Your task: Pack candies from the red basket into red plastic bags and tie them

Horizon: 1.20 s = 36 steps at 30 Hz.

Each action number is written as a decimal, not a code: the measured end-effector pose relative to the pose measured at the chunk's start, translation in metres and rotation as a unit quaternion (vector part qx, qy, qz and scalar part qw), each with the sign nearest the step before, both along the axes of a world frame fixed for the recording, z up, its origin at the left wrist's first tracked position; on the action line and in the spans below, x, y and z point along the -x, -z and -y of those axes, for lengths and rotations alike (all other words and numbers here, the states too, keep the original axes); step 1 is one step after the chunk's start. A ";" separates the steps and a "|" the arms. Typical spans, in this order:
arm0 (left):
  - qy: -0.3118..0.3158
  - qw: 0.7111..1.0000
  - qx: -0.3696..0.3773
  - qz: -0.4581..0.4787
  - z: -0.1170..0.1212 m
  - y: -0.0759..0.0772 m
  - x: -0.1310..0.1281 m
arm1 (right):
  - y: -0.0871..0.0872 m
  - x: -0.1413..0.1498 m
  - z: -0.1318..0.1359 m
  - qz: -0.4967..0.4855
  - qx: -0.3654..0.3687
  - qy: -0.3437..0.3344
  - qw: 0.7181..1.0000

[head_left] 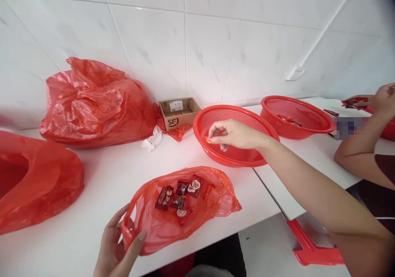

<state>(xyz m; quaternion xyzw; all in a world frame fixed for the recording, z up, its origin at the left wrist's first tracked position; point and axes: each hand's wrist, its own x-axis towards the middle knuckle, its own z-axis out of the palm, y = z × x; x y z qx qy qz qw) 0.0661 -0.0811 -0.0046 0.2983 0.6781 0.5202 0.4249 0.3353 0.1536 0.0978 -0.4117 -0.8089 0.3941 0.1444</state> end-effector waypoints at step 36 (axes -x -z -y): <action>0.305 0.934 -0.185 0.031 -0.053 -0.140 0.034 | -0.101 0.082 0.105 -0.162 -0.156 -0.090 0.970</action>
